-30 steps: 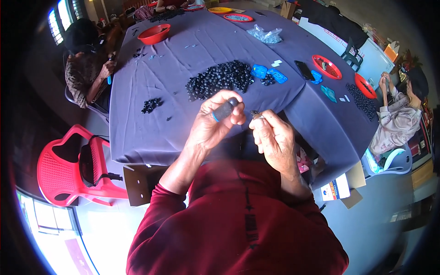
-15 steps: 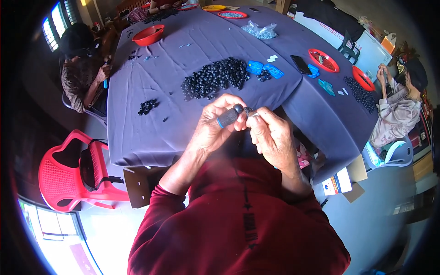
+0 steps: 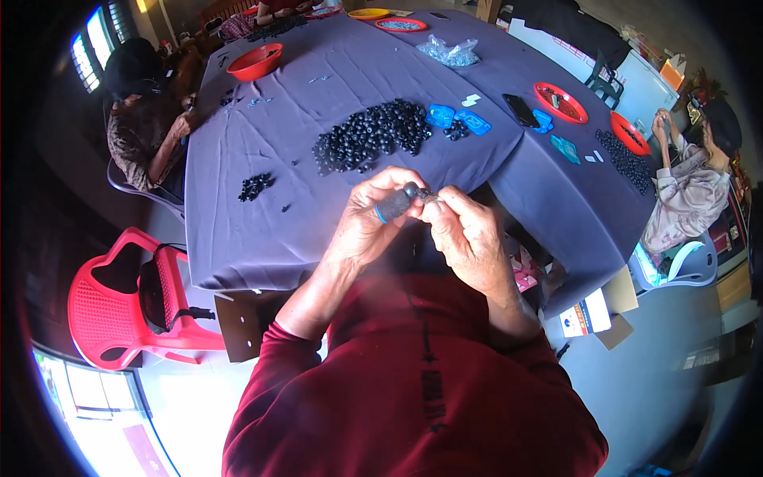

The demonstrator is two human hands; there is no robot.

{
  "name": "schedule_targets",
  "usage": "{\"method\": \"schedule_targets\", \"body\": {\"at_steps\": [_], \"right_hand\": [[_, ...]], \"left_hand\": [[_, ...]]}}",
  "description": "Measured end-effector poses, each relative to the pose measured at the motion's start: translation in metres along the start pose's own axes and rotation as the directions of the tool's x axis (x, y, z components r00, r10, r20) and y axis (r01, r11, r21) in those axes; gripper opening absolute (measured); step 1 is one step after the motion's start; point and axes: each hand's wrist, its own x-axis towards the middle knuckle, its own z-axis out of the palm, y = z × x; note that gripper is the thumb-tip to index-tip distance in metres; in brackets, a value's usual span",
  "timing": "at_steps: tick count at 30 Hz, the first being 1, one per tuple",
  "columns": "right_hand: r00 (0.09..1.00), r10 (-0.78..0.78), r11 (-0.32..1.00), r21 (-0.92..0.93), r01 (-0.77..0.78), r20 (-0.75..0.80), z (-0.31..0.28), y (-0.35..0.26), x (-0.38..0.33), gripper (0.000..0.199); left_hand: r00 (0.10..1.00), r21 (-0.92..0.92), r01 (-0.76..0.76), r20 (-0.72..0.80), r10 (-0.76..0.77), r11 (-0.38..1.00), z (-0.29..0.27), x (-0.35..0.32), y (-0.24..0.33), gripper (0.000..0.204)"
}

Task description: The person assembles small black plastic components by hand at a workstation.

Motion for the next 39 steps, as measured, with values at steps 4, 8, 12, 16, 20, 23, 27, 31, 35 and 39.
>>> {"method": "schedule_targets", "body": {"at_steps": [4, 8, 12, 16, 20, 23, 27, 31, 35, 39], "right_hand": [[1.000, -0.028, 0.997, -0.065, 0.028, 0.002, -0.003, 0.004, 0.000, 0.025], [1.000, 0.016, 0.992, -0.124, -0.013, 0.019, -0.005, 0.001, -0.002, 0.025], [0.998, 0.056, 0.986, -0.161, -0.051, 0.028, -0.007, 0.000, -0.001, 0.025], [0.992, -0.130, 0.967, -0.225, 0.124, -0.011, 0.003, -0.002, -0.001, 0.025], [1.000, -0.003, 0.994, -0.113, 0.007, 0.029, -0.001, -0.006, -0.003, 0.025], [0.999, -0.028, 1.000, -0.005, 0.028, -0.043, -0.005, -0.010, -0.003, 0.025], [0.993, -0.077, 0.994, -0.081, 0.070, -0.084, -0.006, -0.014, -0.005, 0.025], [0.986, -0.132, 0.984, -0.135, 0.118, -0.102, -0.004, -0.018, -0.006, 0.023], [0.991, -0.112, 0.981, -0.168, 0.099, -0.071, -0.005, -0.020, -0.009, 0.022], [0.999, -0.016, 0.985, -0.175, 0.010, -0.032, -0.006, -0.019, -0.007, 0.019]], "left_hand": [[0.999, 0.066, -0.032, -0.025, 0.033, 0.997, 0.005, 0.001, 0.001, 0.030], [0.998, 0.072, -0.047, -0.029, 0.049, 0.996, 0.005, 0.001, -0.001, 0.028], [0.999, 0.047, -0.050, -0.005, 0.051, 0.998, 0.005, 0.002, -0.004, 0.027], [1.000, 0.029, -0.005, -0.021, 0.005, 1.000, 0.006, -0.002, -0.008, 0.028], [1.000, -0.048, -0.025, 0.014, 0.026, 0.999, 0.009, -0.001, -0.008, 0.029], [0.996, -0.094, -0.059, 0.066, 0.065, 0.994, 0.011, 0.003, -0.004, 0.027], [0.988, -0.169, -0.047, 0.136, 0.070, 0.984, 0.013, 0.002, -0.004, 0.026], [0.988, -0.140, -0.037, 0.142, 0.057, 0.989, 0.015, 0.000, -0.001, 0.028], [0.991, -0.177, -0.033, 0.122, 0.055, 0.984, 0.010, 0.002, -0.006, 0.029], [0.995, -0.125, -0.025, 0.089, 0.036, 0.992, 0.012, 0.001, -0.006, 0.027]]}}
